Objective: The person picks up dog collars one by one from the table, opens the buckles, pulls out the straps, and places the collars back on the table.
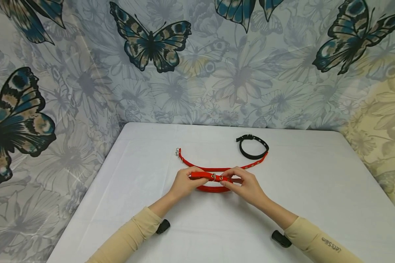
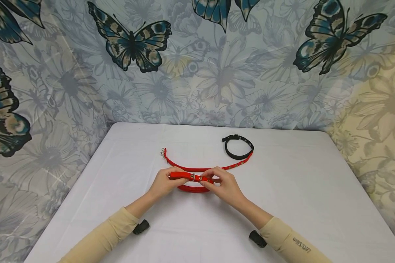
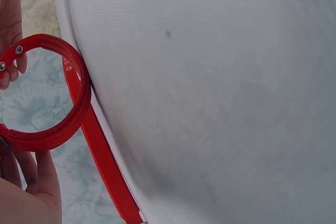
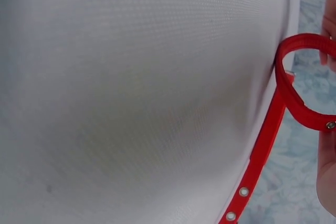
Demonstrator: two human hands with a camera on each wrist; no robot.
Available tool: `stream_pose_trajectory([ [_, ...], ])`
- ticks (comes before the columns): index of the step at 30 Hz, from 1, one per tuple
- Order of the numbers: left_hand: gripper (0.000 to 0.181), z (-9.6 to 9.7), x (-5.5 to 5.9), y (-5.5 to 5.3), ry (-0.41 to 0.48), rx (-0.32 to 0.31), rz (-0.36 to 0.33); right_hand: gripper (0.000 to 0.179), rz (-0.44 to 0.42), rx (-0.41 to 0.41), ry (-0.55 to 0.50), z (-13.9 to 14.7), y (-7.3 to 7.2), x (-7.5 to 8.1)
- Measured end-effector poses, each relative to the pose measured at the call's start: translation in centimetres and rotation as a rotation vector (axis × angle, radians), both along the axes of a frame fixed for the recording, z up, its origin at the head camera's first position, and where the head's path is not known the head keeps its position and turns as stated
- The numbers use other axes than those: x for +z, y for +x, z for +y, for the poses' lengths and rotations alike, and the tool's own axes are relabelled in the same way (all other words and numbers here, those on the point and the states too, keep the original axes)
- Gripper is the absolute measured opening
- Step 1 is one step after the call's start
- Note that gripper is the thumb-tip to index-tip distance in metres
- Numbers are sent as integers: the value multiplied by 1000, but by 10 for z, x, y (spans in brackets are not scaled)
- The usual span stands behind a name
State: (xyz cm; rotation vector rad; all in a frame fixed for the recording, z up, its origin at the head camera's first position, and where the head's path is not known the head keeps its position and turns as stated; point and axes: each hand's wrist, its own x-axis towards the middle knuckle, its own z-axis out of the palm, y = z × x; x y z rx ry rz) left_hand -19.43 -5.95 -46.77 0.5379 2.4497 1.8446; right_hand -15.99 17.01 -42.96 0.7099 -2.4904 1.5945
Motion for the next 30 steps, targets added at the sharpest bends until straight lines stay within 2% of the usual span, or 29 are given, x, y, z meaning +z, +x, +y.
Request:
stream_pose_trajectory([
  [7,14,-3,1,2,20,2,-97,22,36,38,18,2,-1,-2],
  [11,17,-3,4,3,15,6,-126,23,46,60,21,4,-2,-4],
  [19,14,-4,38,17,-4,-14,-106,24,52,95,32,5,-2,-2],
  [30,13,-2,39,18,11,-26,-88,22,32,59,33,1,-4,1],
])
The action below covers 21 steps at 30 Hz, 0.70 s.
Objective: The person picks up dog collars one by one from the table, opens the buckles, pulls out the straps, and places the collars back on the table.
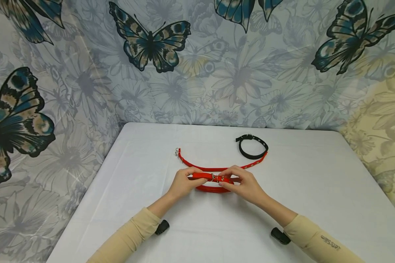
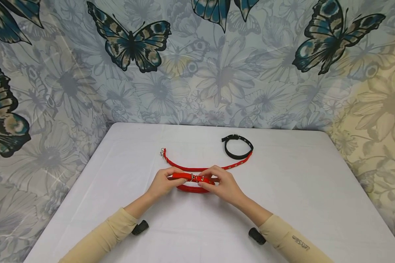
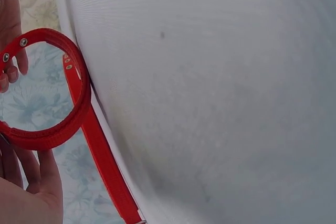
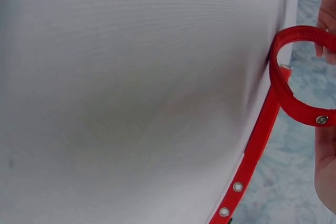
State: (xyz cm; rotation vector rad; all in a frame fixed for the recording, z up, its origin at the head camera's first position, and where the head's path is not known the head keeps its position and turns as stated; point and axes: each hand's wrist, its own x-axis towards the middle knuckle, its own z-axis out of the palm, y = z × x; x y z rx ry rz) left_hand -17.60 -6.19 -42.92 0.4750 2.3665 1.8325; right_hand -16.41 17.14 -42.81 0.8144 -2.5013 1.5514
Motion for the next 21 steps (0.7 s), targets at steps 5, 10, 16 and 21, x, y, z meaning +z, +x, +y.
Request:
stream_pose_trajectory([
  [5,11,0,-22,-10,23,-3,10,19,-12,0,-6,4,-12,-22],
  [10,13,-1,-36,-15,1,11,19,21,27,8,6,3,-12,-24],
  [16,11,-2,-36,-15,6,1,35,22,96,39,-4,-2,-4,-8],
  [21,9,-2,-36,-16,3,3,63,24,106,34,15,4,-10,-24],
])
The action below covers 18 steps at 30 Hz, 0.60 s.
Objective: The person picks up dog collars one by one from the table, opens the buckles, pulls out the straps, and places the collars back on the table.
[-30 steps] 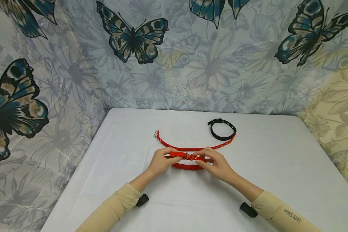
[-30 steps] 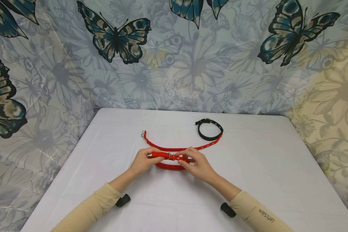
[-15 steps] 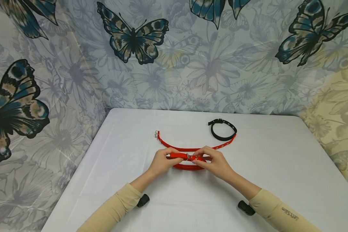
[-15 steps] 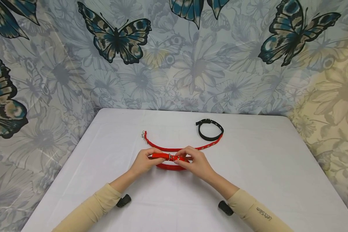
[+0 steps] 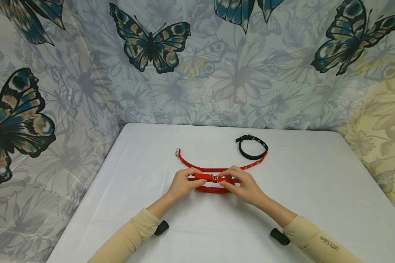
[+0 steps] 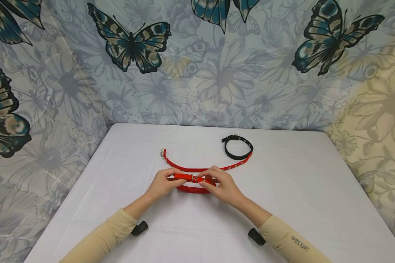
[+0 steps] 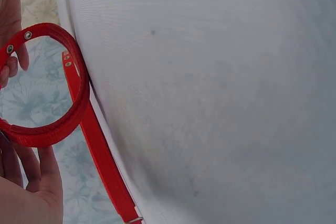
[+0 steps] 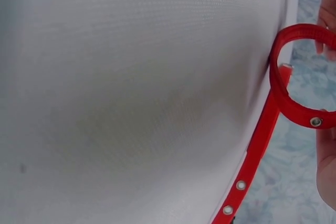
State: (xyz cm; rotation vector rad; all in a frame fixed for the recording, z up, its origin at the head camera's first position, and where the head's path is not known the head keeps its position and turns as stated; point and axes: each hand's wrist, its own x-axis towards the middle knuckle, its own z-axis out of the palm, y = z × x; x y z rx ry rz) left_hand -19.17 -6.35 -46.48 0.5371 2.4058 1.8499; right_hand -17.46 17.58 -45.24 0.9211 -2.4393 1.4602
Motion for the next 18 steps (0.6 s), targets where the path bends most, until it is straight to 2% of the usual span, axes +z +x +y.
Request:
stream_pose_trajectory([
  [5,8,-1,-1,-1,-13,6,7,24,-2,26,9,7,-6,-11],
  [10,7,-2,-2,-2,3,5,-14,23,-22,23,22,9,-7,-12],
  [14,8,-1,-3,-2,16,3,-8,23,-52,-15,31,5,-3,-2],
  [18,10,-1,-2,-1,11,9,4,23,-76,-45,19,-3,5,18],
])
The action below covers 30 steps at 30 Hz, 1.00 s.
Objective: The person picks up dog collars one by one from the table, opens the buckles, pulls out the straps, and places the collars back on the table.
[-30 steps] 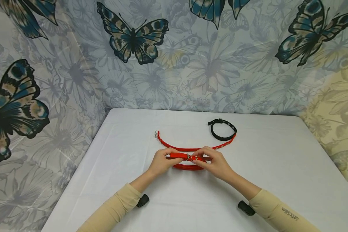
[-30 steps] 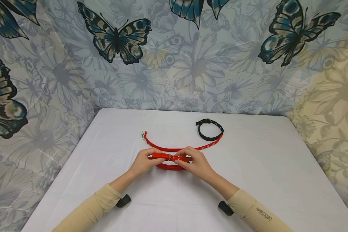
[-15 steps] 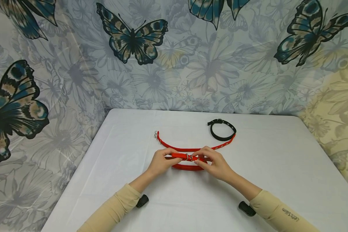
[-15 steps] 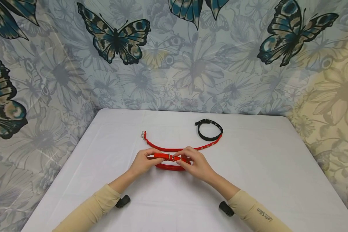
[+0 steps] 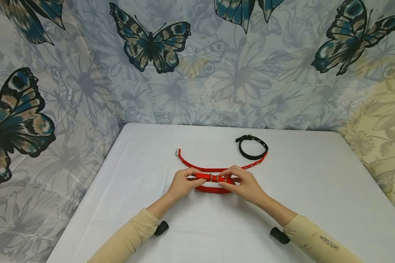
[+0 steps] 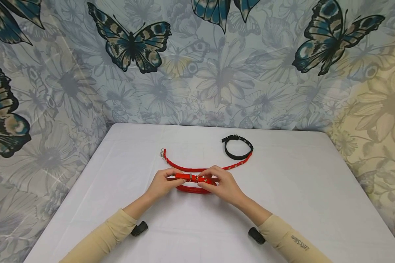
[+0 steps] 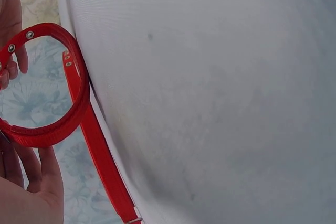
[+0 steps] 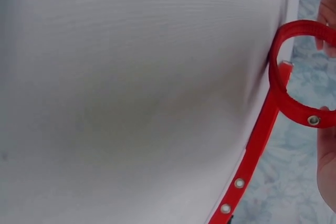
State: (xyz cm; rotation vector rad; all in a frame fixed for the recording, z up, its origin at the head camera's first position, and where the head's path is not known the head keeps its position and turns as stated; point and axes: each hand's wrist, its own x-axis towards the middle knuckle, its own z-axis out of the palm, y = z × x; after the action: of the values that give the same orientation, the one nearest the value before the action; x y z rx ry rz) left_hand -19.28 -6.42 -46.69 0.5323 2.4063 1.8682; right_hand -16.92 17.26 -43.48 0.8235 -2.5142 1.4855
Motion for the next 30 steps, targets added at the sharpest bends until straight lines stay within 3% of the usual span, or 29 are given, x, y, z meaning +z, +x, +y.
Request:
stream_pose_trajectory([
  [4,9,1,1,0,-8,-7,4,22,-5,-10,2,-5,2,10],
  [13,7,1,-1,1,-26,-17,10,23,66,35,-2,6,-14,-24],
  [17,6,0,-2,0,-27,-22,19,24,109,61,4,9,-16,-28],
  [24,8,-2,-4,0,-8,10,-27,30,202,77,47,13,-15,-28],
  [30,9,-1,29,15,6,-16,-55,28,208,81,54,6,1,3],
])
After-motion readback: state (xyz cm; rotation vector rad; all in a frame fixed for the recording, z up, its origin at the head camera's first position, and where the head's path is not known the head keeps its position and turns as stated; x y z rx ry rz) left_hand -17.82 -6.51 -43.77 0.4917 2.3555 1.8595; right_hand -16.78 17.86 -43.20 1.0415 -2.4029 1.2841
